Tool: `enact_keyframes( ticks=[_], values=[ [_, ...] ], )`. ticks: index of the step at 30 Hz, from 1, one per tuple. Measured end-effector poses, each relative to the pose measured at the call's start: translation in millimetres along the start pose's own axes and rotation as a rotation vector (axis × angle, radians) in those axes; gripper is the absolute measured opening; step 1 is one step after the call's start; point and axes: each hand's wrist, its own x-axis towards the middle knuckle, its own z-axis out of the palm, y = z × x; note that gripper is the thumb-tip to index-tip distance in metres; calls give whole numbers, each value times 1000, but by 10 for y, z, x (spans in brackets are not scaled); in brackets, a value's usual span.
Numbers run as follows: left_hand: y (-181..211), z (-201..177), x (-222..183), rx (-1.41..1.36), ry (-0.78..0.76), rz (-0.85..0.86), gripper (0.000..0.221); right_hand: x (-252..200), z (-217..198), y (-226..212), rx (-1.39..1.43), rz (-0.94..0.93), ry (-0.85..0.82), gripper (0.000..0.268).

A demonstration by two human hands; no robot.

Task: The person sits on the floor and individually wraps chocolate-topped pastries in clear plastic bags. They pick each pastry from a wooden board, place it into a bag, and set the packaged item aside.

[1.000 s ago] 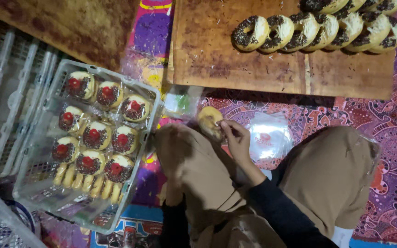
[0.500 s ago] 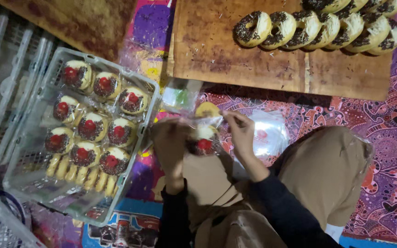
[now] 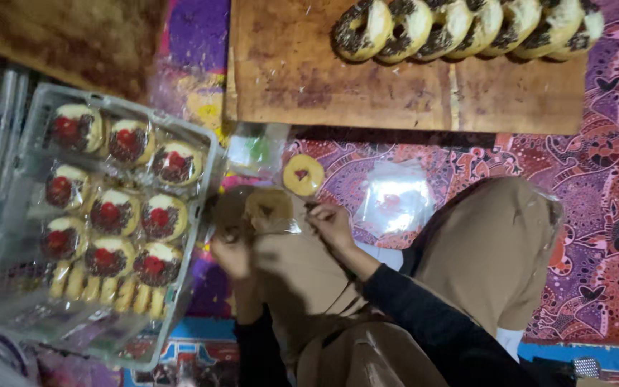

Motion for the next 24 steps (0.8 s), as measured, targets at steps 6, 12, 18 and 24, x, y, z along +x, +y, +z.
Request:
enact_keyframes(
  ticks=[6, 12, 18, 24],
  values=[
    [739, 625, 523, -114, -267, 240, 11, 463, -1532, 54, -1300, -161, 295, 29],
    [984, 1054, 594, 295, -246, 357, 25, 713, -1945, 363, -1369, -456, 180, 37],
    [1135, 999, 297, 432, -121, 586, 28, 771, -1974, 540, -1240, -210, 61, 46],
    [1292, 1368, -630, 195, -358, 618, 34, 818, -1979, 310, -1258, -535, 126, 19]
  ],
)
